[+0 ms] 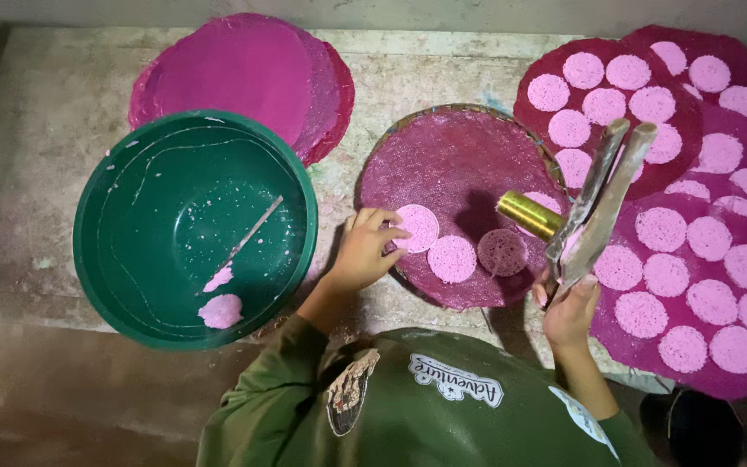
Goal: The person fills a hand-held extruder press with pink batter, squeezes it to deposit round batter discs onto round trays, and repeats for many discs. At the end they carry a tray of batter discs to a steamer pot and lift the lid to place the tray inside for steaming.
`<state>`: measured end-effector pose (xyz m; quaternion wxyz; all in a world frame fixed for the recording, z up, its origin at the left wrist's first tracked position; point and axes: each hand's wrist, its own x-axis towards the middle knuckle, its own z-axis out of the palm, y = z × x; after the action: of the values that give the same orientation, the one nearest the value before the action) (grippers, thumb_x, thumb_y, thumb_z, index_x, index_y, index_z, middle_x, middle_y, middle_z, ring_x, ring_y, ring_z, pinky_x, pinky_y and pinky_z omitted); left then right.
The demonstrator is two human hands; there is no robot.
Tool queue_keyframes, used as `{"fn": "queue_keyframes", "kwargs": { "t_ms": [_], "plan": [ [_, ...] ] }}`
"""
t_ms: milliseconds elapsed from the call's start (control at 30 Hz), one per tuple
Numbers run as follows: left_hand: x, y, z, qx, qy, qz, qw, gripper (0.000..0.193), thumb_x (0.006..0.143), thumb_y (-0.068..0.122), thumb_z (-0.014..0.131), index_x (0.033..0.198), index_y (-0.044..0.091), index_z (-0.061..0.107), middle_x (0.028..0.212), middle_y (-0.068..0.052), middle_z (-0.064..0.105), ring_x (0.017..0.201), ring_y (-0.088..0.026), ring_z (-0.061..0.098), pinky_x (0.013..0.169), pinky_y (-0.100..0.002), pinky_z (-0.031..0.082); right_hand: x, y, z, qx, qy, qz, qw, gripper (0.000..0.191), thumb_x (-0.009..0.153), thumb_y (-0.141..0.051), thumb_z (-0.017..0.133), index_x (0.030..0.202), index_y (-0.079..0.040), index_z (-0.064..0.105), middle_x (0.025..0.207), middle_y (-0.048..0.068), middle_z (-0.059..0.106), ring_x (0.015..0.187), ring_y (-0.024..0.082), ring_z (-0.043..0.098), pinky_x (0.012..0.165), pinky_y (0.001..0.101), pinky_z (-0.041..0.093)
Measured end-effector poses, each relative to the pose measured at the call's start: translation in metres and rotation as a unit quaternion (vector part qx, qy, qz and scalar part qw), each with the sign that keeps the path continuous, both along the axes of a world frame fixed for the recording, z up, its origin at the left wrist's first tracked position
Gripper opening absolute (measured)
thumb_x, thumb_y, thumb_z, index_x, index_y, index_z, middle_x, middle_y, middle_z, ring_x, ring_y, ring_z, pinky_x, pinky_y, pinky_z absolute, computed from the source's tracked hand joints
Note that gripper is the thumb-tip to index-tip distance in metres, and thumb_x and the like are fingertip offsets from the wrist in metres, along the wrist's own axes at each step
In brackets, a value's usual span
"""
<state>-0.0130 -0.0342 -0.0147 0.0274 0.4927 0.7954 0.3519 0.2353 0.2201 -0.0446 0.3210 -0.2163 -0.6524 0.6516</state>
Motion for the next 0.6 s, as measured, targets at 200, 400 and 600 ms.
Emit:
{"fn": "queue_keyframes", "kwargs": {
  "t_ms": [200,400,600],
  "plan": [
    [0.007,0.001,-0.012,-0.035,0.0,0.04,0.999,0.014,0.081,0.026,0.079,0.091,0.017,0.078,0.118,-0.001,0.065,0.121,-0.027,0.053,0.103,-0.046,0.037,0.002,-0.002,-0.004,-0.034,0.03,0.004,0.999,0.079,0.105,-0.074,0.033,0.109,0.002,0.051,0.084,0.009,0.052,0.062,0.016,0.049,0.053,0.0311,0.039],
    [0.002,0.001,-0.013,0.005,-0.036,0.054,0.998,0.012,0.088,0.024,0.077,0.098,0.017,0.077,0.118,0.001,0.066,0.121,-0.025,0.056,0.104,-0.044,0.04,0.0,-0.002,-0.008,-0.025,0.037,0.004,0.999,0.079,0.105,-0.074,0.035,0.107,0.003,0.052,0.084,0.009,0.053,0.062,0.017,0.05,0.053,0.0312,0.039],
    [-0.004,0.007,0.005,-0.065,-0.091,-0.004,0.994,0.08,0.073,0.025,0.083,0.144,0.011,0.051,0.143,-0.015,0.048,0.136,-0.035,0.038,0.114,-0.054,0.022,0.001,-0.003,-0.012,-0.039,0.043,0.003,0.998,0.078,0.106,-0.073,0.036,0.108,0.003,0.053,0.086,0.01,0.054,0.064,0.018,0.051,0.055,0.0321,0.04]
  ]
}}
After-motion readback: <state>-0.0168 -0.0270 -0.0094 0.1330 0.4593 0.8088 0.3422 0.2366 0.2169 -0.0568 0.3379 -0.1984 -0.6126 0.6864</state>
